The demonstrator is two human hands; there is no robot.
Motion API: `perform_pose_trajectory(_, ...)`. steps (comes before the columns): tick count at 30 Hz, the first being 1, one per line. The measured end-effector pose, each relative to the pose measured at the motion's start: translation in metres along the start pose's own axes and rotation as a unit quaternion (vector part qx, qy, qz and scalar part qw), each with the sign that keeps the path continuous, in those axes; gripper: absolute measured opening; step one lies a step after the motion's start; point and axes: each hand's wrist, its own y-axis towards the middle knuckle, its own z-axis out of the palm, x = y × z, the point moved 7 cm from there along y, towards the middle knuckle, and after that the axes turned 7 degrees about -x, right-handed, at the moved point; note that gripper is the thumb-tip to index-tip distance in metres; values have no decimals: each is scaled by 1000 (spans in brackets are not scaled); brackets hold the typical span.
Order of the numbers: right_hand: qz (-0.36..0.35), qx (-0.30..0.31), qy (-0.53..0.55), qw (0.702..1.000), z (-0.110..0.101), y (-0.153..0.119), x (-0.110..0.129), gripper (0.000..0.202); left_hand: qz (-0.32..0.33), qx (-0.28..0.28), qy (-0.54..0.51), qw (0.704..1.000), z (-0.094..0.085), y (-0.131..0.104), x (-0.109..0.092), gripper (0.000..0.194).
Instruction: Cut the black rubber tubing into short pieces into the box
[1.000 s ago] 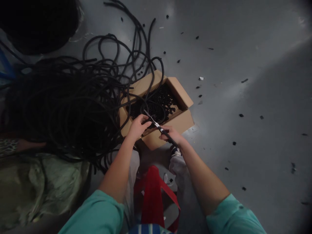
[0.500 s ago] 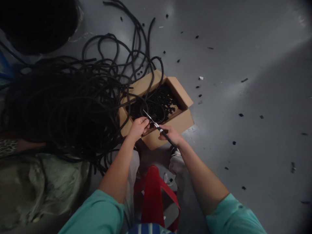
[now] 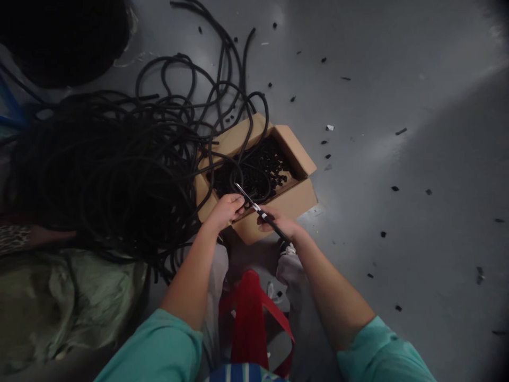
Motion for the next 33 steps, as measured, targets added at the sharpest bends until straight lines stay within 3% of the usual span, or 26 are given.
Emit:
perform_pose_trajectory(7,16,13,65,998,3,-2,5,62,-26,74,-76,994,2,-6,-2,30)
perform_pose_trajectory(12,42,-19,55,997,1,-1,-3,59,-28,87,-105,990,7,-3,3,32)
perform_pose_trajectory(19,41,-75,85,993,-14,0,-8,58,36,2,-150,988,-5,6,0,19)
perform_pose_trajectory(23,25,-61,72,995,-21,2,-10,64,61,-56,-168,982,-16,8,-4,27)
perform_pose_trajectory(28,29,-31,23,999,-21,2,-13,71,66,-130,-98,984,-27,9,-1,41)
perform_pose_trajectory(33,17,-12,-31,999,-16,2,-13,70,75,-141,-42,986,-24,10,1,18)
